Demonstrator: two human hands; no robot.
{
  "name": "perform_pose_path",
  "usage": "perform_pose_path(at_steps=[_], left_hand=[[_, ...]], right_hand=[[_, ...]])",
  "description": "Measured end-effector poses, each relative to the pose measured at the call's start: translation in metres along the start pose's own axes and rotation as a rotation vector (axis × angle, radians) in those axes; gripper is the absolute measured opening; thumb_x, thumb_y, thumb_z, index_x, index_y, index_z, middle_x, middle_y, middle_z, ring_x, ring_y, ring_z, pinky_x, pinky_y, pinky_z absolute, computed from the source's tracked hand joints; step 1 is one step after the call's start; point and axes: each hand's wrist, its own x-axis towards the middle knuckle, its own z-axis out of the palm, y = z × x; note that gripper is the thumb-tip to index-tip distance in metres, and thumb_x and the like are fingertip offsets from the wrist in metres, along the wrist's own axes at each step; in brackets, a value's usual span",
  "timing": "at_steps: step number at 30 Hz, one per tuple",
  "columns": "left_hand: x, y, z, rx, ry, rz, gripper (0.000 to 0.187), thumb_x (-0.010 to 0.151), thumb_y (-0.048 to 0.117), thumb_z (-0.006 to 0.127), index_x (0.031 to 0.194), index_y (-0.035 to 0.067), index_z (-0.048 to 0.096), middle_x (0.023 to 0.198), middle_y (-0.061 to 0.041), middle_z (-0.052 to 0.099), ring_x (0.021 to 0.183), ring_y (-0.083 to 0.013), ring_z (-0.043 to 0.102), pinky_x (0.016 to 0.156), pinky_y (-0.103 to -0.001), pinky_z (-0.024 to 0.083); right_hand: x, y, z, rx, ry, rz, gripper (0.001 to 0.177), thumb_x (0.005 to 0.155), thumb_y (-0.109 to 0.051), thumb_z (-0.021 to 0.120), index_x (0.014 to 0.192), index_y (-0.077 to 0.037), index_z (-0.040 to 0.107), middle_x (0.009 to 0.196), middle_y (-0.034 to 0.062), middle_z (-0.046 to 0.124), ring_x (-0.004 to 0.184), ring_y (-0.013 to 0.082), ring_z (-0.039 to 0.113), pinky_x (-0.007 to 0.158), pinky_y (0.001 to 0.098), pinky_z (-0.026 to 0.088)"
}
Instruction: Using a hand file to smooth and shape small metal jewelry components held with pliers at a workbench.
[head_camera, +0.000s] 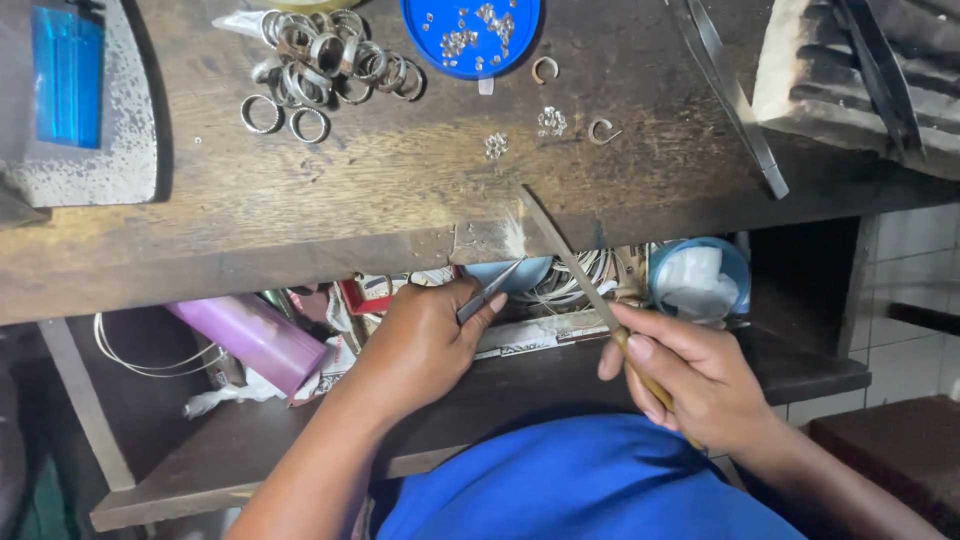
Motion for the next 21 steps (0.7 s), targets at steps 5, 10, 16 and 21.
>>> perform_pose_path(at_steps=[5, 10, 16, 21], left_hand=[[0.001, -0.001, 0.008, -0.035, 0.017, 0.054, 0.029, 0.088, 0.024, 0.050, 0.065, 0.005, 0.049, 0.045, -0.007, 0.045, 0.041, -0.0172, 0.040, 0.046, -0.031, 0.034], [0.001, 0.000, 0.013, -0.041, 0.053, 0.073, 0.032, 0.089, 0.023, 0.050, 0.062, 0.006, 0.046, 0.043, -0.006, 0.042, 0.040, -0.0171, 0.039, 0.046, -0.030, 0.033], [0.001, -0.008, 0.020, -0.025, 0.113, 0.145, 0.033, 0.088, 0.021, 0.050, 0.059, 0.008, 0.043, 0.042, -0.006, 0.042, 0.039, -0.0193, 0.040, 0.045, -0.031, 0.033], [0.002, -0.005, 0.018, -0.054, 0.077, 0.100, 0.032, 0.089, 0.023, 0.049, 0.061, 0.007, 0.046, 0.041, -0.006, 0.043, 0.037, -0.0204, 0.039, 0.043, -0.032, 0.032]], right_hand=[[-0.014, 0.004, -0.008, 0.135, 0.016, 0.093, 0.035, 0.088, -0.001, 0.040, 0.122, -0.004, 0.046, 0.072, 0.0245, 0.061, 0.031, 0.0125, 0.041, 0.028, 0.0171, 0.034], [0.000, 0.006, 0.005, 0.112, -0.024, 0.140, 0.035, 0.087, -0.003, 0.040, 0.122, -0.002, 0.045, 0.069, 0.0239, 0.059, 0.029, 0.0138, 0.041, 0.025, 0.0180, 0.034], [0.019, 0.005, 0.020, -0.022, 0.006, 0.053, 0.033, 0.089, -0.005, 0.040, 0.121, -0.002, 0.045, 0.068, 0.0193, 0.058, 0.030, 0.0117, 0.039, 0.029, 0.0196, 0.035], [-0.001, 0.008, 0.010, -0.034, -0.030, 0.026, 0.033, 0.090, -0.005, 0.039, 0.122, -0.006, 0.044, 0.068, 0.0188, 0.059, 0.030, 0.0098, 0.040, 0.030, 0.0173, 0.037]])
